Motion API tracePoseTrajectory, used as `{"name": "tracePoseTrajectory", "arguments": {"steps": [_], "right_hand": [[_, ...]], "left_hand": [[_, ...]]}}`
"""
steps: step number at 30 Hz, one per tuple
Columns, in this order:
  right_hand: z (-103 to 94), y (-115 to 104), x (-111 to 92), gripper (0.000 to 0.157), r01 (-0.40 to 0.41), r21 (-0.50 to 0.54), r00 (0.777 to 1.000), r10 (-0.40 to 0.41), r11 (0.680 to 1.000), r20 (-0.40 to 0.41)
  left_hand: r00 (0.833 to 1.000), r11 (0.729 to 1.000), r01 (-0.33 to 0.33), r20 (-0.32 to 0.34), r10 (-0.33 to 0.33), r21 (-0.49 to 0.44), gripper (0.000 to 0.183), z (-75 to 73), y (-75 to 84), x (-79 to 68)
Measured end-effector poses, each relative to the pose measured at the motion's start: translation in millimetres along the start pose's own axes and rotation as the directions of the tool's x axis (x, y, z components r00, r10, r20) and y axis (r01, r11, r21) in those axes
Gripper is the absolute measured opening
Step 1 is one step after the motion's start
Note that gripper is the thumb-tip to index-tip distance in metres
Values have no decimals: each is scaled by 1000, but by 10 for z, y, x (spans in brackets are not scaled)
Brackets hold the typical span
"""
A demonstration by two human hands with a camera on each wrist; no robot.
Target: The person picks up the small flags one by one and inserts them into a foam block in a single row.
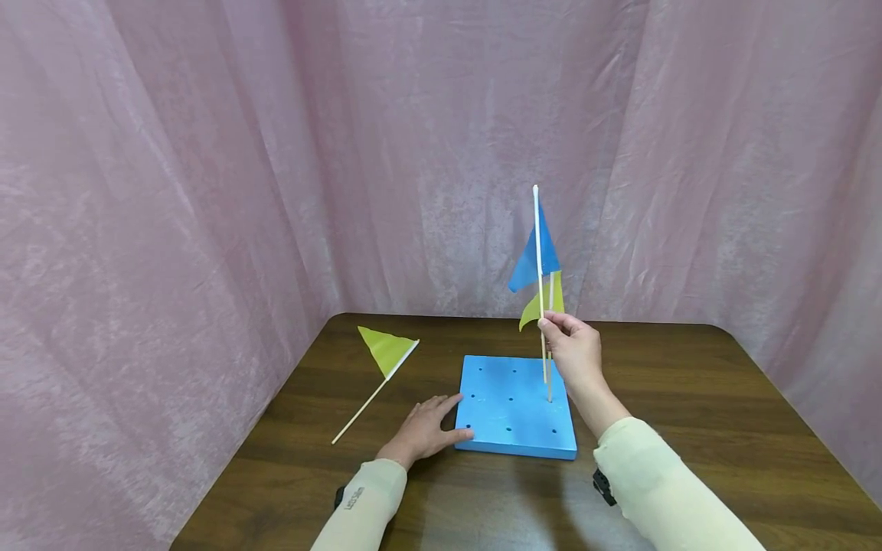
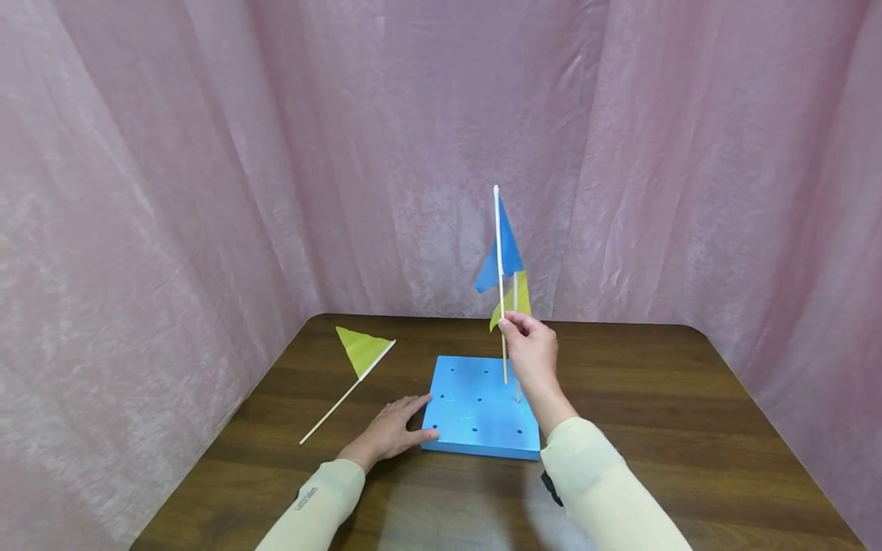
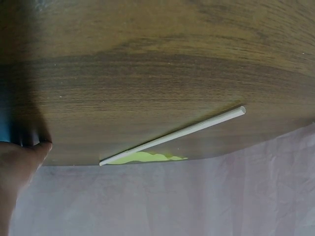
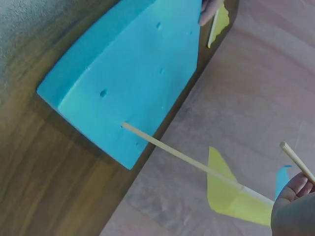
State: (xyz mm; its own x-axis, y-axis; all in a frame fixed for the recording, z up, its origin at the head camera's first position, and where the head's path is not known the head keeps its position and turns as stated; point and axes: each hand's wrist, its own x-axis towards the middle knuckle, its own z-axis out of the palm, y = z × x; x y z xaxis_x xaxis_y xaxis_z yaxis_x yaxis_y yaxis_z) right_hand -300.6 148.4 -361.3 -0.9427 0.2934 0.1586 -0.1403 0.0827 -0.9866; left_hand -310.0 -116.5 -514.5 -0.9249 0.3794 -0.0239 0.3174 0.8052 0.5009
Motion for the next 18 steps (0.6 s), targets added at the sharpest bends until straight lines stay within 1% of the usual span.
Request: {"name": "tracePoseTrajectory", "arguments": {"steps": [5, 14, 18], "right_hand": [[69, 66, -29, 29, -3, -27, 999, 4, 1000, 37], [190, 238, -54, 26, -30, -60, 998, 33, 998, 48], [234, 298, -74, 26, -27, -66, 998, 31, 997, 62]], "left_hand": [[1000, 1000, 0, -3, 0, 2, 86, 4, 7, -3], [1000, 1000, -2, -2, 2, 10, 85, 7, 39, -7], [1000, 1000, -4, -1, 4, 7, 85, 17, 67, -13]]}}
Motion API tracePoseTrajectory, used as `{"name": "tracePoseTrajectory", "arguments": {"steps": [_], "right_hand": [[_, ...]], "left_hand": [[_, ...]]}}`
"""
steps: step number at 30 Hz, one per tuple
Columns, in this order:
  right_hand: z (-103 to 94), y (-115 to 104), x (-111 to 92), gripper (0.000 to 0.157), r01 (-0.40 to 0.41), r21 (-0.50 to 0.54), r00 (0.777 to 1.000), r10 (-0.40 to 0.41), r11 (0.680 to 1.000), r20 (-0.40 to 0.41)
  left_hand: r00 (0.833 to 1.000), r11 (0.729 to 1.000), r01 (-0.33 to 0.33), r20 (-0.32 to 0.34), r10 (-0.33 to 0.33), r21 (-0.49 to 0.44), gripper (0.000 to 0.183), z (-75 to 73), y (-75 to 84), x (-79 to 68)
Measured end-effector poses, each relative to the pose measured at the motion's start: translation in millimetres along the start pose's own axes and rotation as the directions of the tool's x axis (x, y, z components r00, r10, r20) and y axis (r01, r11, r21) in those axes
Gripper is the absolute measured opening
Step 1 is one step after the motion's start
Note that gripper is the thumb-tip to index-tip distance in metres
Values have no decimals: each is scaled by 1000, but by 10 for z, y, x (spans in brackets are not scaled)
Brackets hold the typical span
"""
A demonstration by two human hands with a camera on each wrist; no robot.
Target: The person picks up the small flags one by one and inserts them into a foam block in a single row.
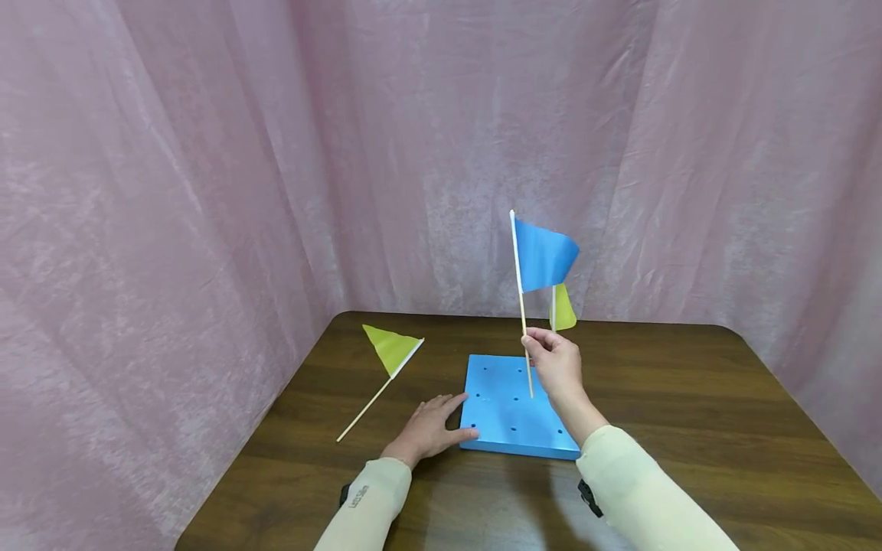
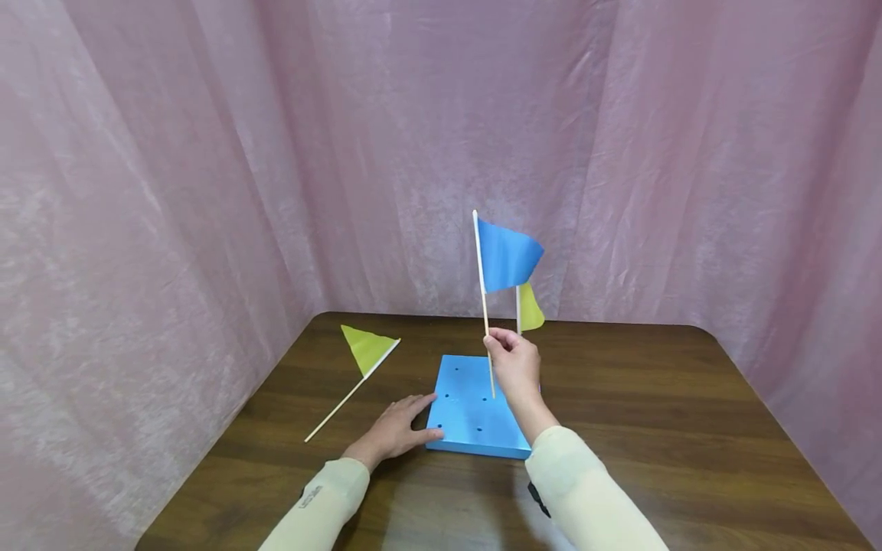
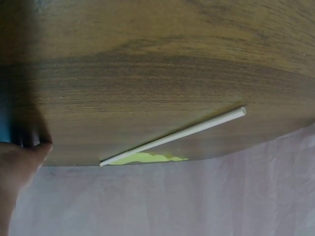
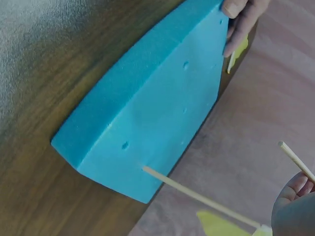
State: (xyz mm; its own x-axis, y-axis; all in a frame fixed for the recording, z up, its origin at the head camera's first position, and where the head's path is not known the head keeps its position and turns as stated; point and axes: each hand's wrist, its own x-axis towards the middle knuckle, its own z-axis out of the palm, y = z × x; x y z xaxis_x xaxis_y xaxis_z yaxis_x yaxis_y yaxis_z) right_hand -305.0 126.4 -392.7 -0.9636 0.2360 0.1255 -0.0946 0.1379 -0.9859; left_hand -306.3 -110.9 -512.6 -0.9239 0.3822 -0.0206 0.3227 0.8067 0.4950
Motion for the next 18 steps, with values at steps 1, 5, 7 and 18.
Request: {"name": "tracePoseTrajectory", "arguments": {"steps": [1, 5, 7, 18], "right_hand": [[8, 11, -4, 25, 0, -3, 1000, 0, 1000, 4], [21, 47, -25, 25, -9, -13, 1000, 10, 1000, 15], [28, 71, -37, 25, -16, -15, 1000, 16, 1000, 20], [247, 73, -129, 24, 8, -11, 997, -7, 1000, 71]], "left_hand": [[1000, 1000, 0, 0, 0, -2, 85, -1, 9, -2], [1000, 1000, 8, 4, -8, 0, 85, -1, 31, -3], [1000, 1000, 13, 6, -13, 6, 84, 0, 33, 1], [999, 999, 41, 1, -41, 32, 86, 12, -16, 27]]}}
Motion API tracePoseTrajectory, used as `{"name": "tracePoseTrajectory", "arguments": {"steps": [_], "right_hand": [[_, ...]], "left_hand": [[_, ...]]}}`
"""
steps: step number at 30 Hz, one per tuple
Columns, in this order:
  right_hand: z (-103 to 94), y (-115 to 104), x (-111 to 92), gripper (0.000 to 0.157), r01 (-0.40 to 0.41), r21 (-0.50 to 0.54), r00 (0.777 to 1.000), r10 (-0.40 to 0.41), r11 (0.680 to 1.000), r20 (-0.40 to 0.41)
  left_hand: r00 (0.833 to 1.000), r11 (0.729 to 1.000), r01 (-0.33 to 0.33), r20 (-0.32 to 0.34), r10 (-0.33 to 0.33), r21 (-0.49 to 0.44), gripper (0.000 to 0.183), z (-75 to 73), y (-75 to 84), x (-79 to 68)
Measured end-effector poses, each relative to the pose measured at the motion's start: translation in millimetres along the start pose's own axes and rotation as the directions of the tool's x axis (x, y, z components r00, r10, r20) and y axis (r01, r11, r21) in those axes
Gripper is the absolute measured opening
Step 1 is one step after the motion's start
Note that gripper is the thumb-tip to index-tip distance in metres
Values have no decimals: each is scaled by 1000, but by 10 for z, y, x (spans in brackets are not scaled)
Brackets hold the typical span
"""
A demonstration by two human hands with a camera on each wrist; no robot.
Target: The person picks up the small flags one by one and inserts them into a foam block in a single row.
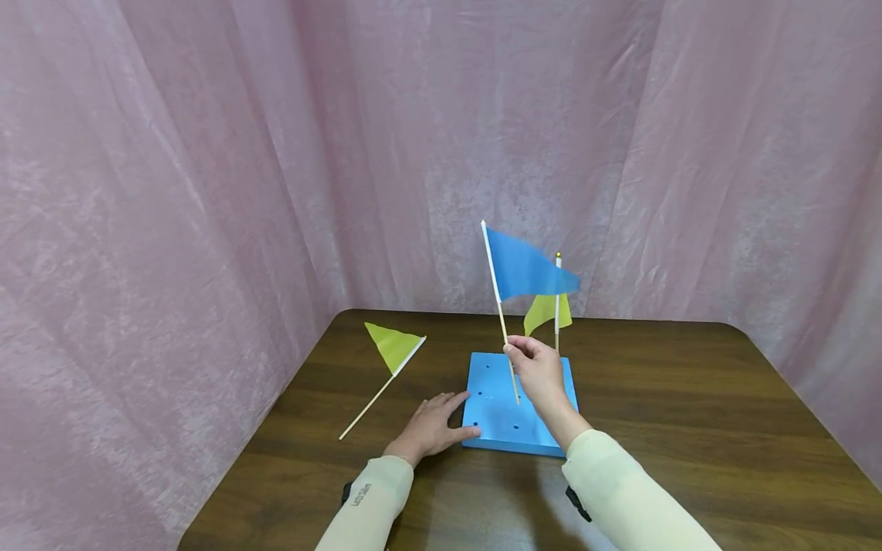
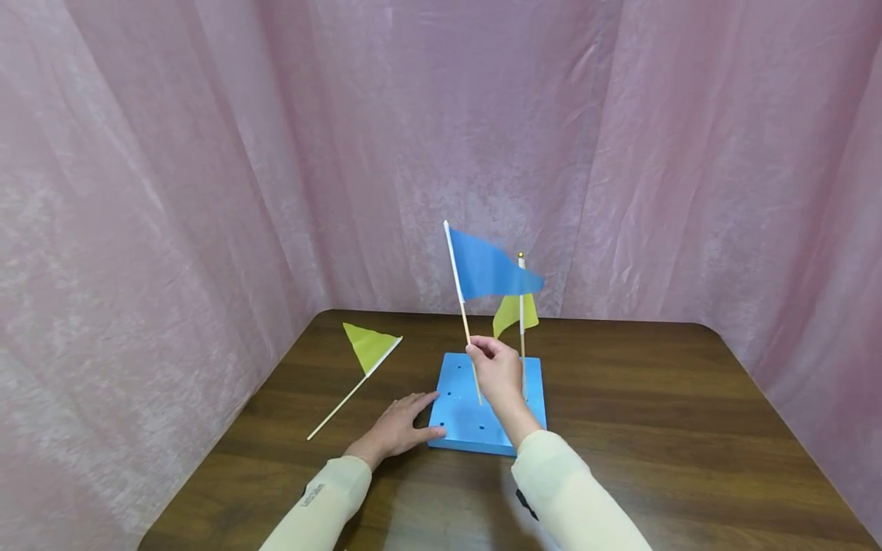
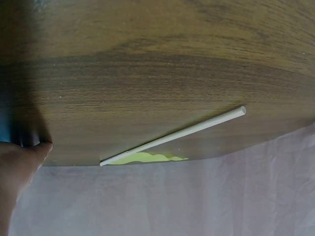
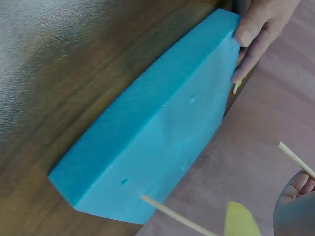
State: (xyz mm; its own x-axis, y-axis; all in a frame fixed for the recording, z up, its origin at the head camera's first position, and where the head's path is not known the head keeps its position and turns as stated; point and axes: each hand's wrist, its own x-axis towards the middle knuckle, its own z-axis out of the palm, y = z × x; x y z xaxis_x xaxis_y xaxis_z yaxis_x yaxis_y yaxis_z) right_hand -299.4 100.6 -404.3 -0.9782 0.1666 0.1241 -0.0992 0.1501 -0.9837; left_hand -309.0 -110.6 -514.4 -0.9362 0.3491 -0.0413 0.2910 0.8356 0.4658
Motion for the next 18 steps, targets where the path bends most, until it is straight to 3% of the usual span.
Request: {"name": "tracePoseTrajectory", "arguments": {"steps": [8, 18], "right_hand": [[33, -42, 26, 23, 28, 36, 1000, -28, 999, 8], [-72, 162, 159, 24, 12, -22, 997, -14, 1000, -71]], "left_hand": [[1000, 1000, 4, -5, -4, 1, 86, 11, 1, -5], [1000, 1000, 4, 5, -4, -1, 86, 17, 11, -14]]}}
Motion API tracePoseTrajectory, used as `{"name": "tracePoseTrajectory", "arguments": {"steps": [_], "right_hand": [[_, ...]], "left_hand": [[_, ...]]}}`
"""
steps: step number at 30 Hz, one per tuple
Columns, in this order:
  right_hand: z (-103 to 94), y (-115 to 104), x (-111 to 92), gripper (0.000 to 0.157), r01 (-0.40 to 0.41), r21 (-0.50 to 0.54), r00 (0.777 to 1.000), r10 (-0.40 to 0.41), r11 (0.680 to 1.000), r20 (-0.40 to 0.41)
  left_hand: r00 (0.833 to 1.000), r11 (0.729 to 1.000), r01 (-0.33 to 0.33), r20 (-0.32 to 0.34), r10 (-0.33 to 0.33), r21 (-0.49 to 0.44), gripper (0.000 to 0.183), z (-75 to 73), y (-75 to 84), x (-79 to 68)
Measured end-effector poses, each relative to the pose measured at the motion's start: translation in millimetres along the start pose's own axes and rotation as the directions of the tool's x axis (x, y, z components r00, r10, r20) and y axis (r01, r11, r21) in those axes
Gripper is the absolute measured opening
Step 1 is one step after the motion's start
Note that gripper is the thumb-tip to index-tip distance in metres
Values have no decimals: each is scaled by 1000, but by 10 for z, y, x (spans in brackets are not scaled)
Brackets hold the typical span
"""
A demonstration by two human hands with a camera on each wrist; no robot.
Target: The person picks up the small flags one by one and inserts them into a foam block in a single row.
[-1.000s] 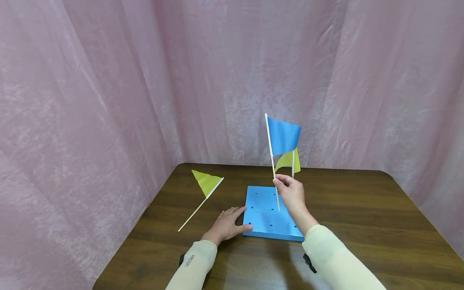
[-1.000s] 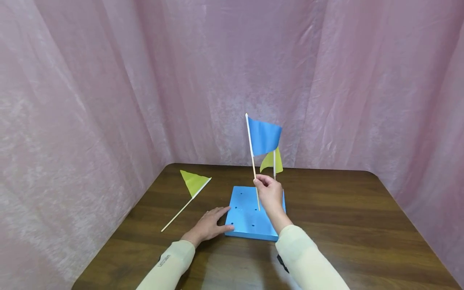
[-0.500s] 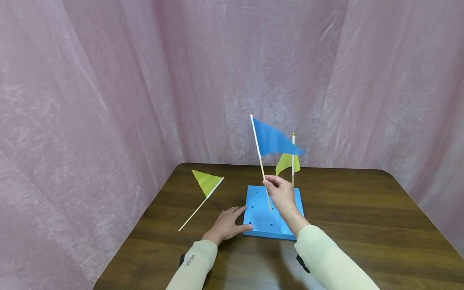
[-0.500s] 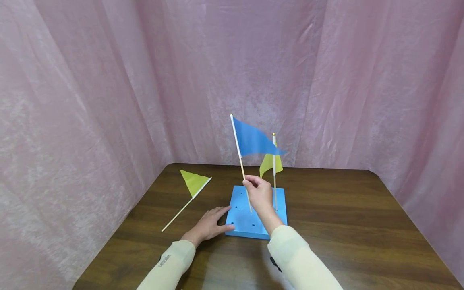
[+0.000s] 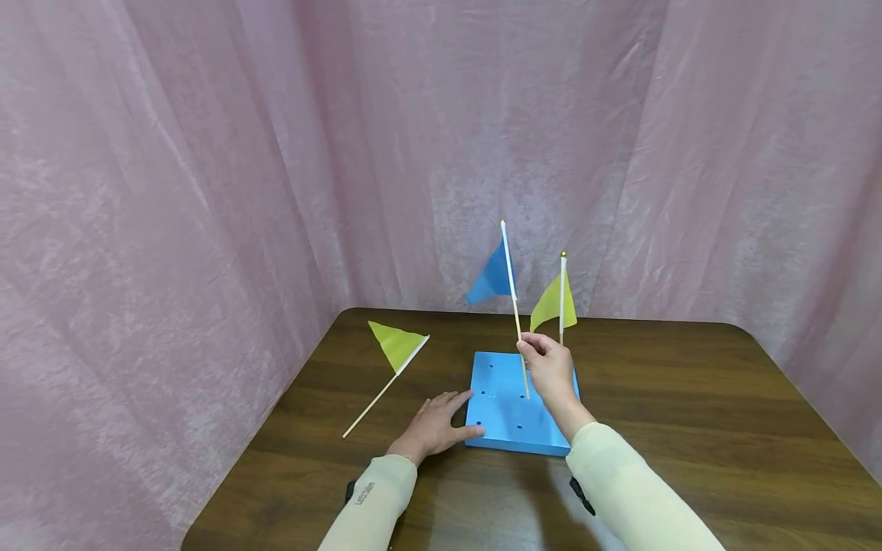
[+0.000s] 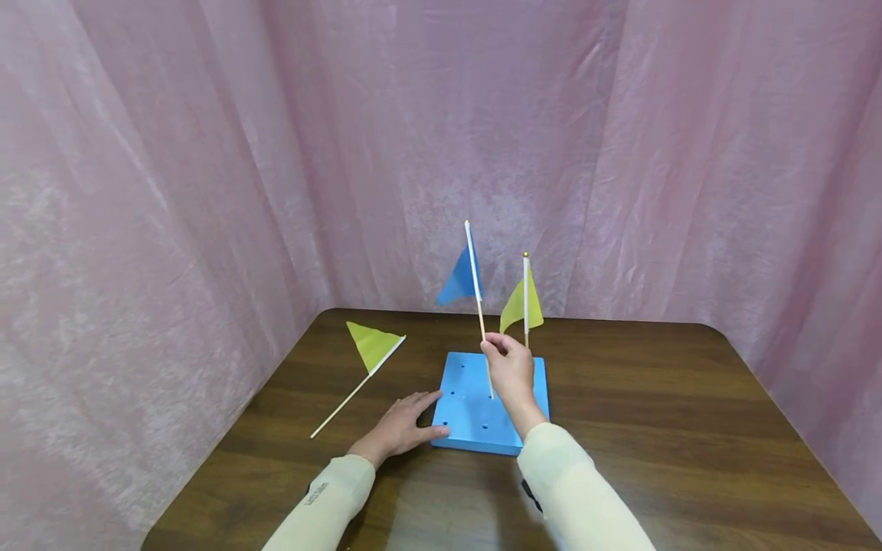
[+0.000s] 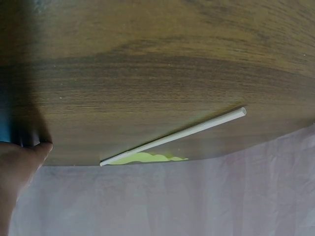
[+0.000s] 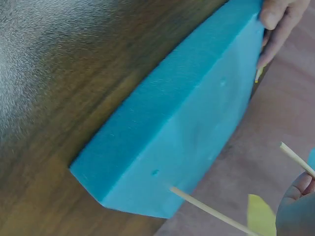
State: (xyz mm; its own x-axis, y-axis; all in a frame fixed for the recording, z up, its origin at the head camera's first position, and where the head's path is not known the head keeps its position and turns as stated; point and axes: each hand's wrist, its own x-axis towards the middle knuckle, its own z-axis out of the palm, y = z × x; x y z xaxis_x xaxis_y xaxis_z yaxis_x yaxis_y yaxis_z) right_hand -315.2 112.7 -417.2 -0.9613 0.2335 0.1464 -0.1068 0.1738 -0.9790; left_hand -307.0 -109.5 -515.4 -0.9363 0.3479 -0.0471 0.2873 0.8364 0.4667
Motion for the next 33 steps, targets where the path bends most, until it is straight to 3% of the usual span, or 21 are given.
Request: {"name": "tracePoseTrajectory", "arguments": {"steps": [7, 33], "right_hand": [[21, 151, 16, 25, -24, -61, 1000, 23, 998, -9], [13, 442, 97, 26, 3, -74, 1000, -5, 997, -28]], "left_hand": [[1000, 1000, -2, 2, 2, 8, 86, 16, 10, -1], [1000, 1000, -4, -11, 4, 11, 86, 26, 48, -37]]}}
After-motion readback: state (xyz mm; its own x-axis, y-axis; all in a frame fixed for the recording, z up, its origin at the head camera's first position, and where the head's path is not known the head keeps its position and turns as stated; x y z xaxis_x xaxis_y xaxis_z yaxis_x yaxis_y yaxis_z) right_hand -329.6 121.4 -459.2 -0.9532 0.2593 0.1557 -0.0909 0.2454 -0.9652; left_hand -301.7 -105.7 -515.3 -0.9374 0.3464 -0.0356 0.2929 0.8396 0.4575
